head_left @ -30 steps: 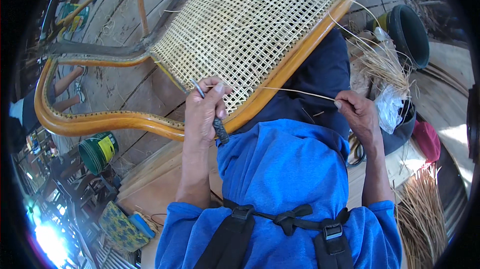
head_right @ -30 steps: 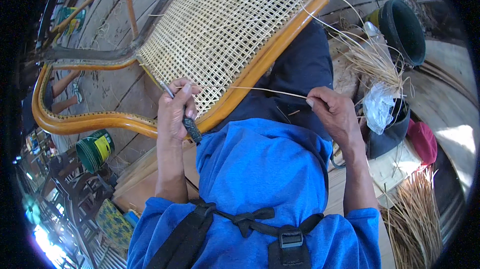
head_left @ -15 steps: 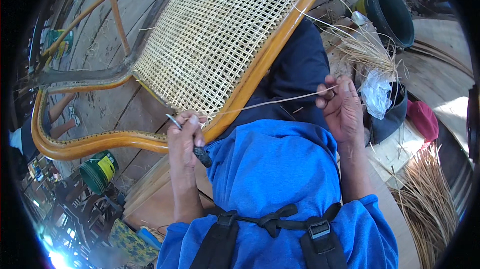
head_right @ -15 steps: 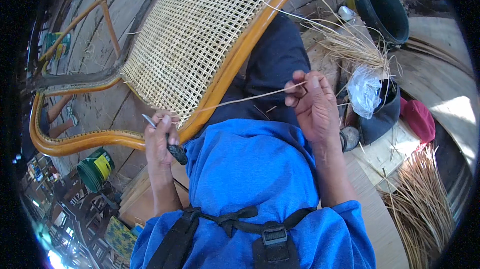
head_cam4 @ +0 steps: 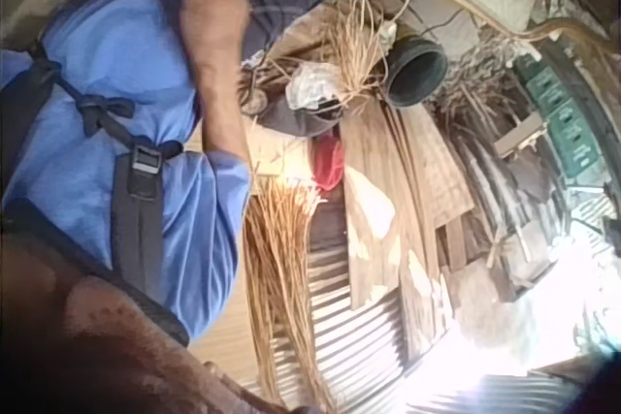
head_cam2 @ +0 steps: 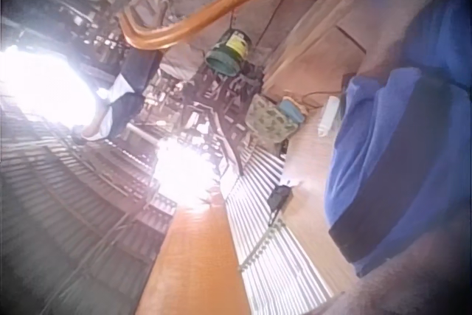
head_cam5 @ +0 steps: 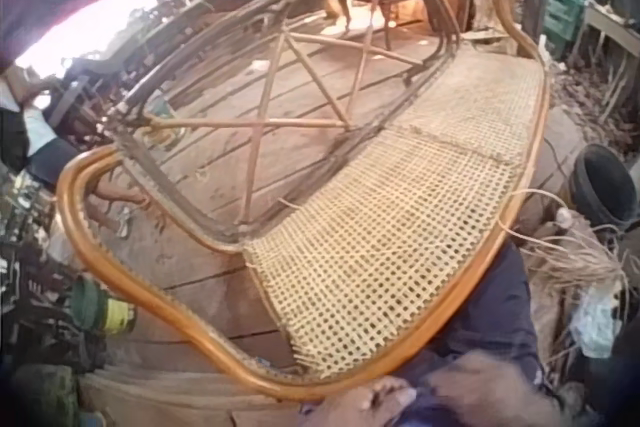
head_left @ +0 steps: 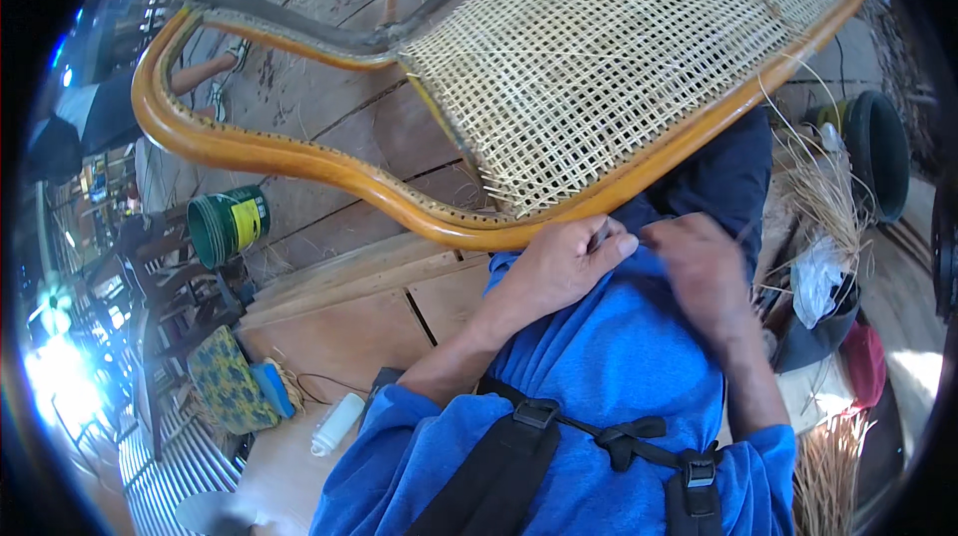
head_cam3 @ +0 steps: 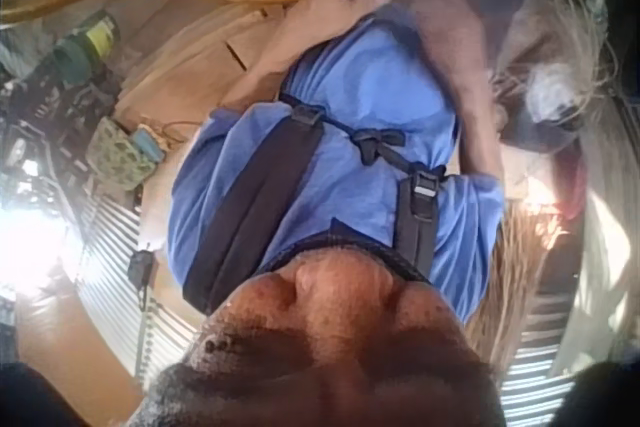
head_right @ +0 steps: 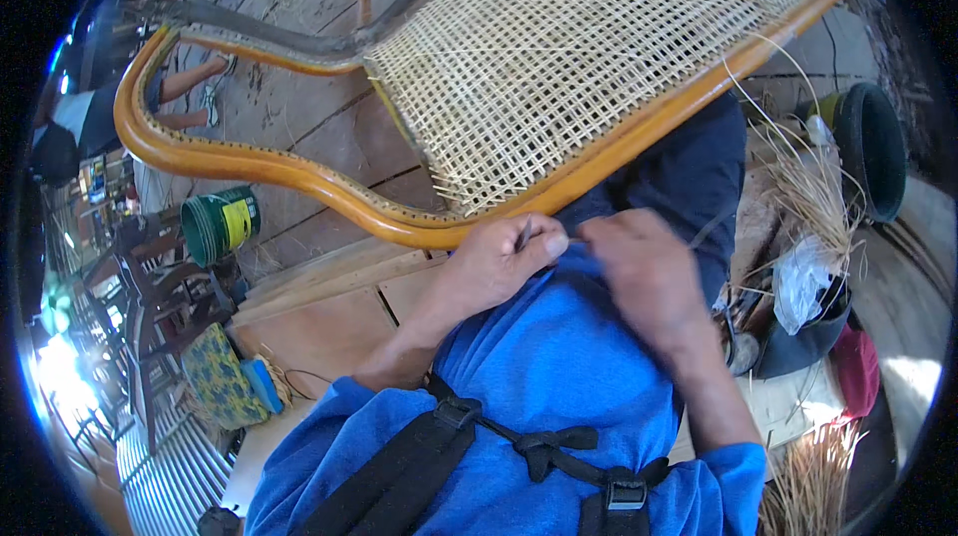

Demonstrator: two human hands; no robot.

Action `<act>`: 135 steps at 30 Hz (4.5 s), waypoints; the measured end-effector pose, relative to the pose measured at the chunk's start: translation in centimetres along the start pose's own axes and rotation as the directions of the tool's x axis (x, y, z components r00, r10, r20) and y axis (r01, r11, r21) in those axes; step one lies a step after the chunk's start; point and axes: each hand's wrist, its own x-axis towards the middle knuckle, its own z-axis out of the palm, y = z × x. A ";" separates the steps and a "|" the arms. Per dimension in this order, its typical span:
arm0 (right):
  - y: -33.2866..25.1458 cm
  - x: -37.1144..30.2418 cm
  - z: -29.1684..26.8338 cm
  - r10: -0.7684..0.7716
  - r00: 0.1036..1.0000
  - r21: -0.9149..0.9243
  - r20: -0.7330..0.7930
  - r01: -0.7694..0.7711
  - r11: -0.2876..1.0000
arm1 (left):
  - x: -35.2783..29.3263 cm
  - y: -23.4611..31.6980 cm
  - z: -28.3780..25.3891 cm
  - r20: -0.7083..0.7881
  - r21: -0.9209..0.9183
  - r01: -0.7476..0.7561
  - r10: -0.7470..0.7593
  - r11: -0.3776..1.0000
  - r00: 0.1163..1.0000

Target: Weaving a chair seat with natural cane fibers in a workshop setting.

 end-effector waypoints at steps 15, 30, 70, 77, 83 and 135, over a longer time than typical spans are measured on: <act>2.9 5.9 1.5 0.435 0.899 0.121 0.057 -0.438 0.891 | 2.7 -0.5 -13.9 -0.399 0.773 0.212 0.199 0.598 0.895; 0.9 4.9 -2.3 -0.073 0.982 -0.181 -0.174 0.041 0.983 | 3.5 4.5 -4.6 0.065 0.453 -0.284 0.286 0.845 0.956; 1.2 8.3 3.8 0.623 0.782 -0.036 0.000 -0.623 0.781 | 10.8 5.1 -6.5 0.281 0.931 -0.305 0.142 0.198 0.949; 1.5 7.6 4.8 0.573 0.817 -0.134 -0.070 -0.576 0.806 | 12.1 6.7 -5.9 0.484 0.862 -0.498 0.137 0.098 0.864; 1.2 8.9 5.3 0.593 0.803 -0.258 -0.057 -0.585 0.768 | 13.3 5.5 -6.9 0.395 0.879 -0.399 0.070 0.261 0.916; 0.5 10.4 6.4 0.366 0.919 -0.242 -0.146 -0.392 0.888 | 12.7 2.5 -8.3 0.385 0.856 -0.465 0.320 0.229 0.866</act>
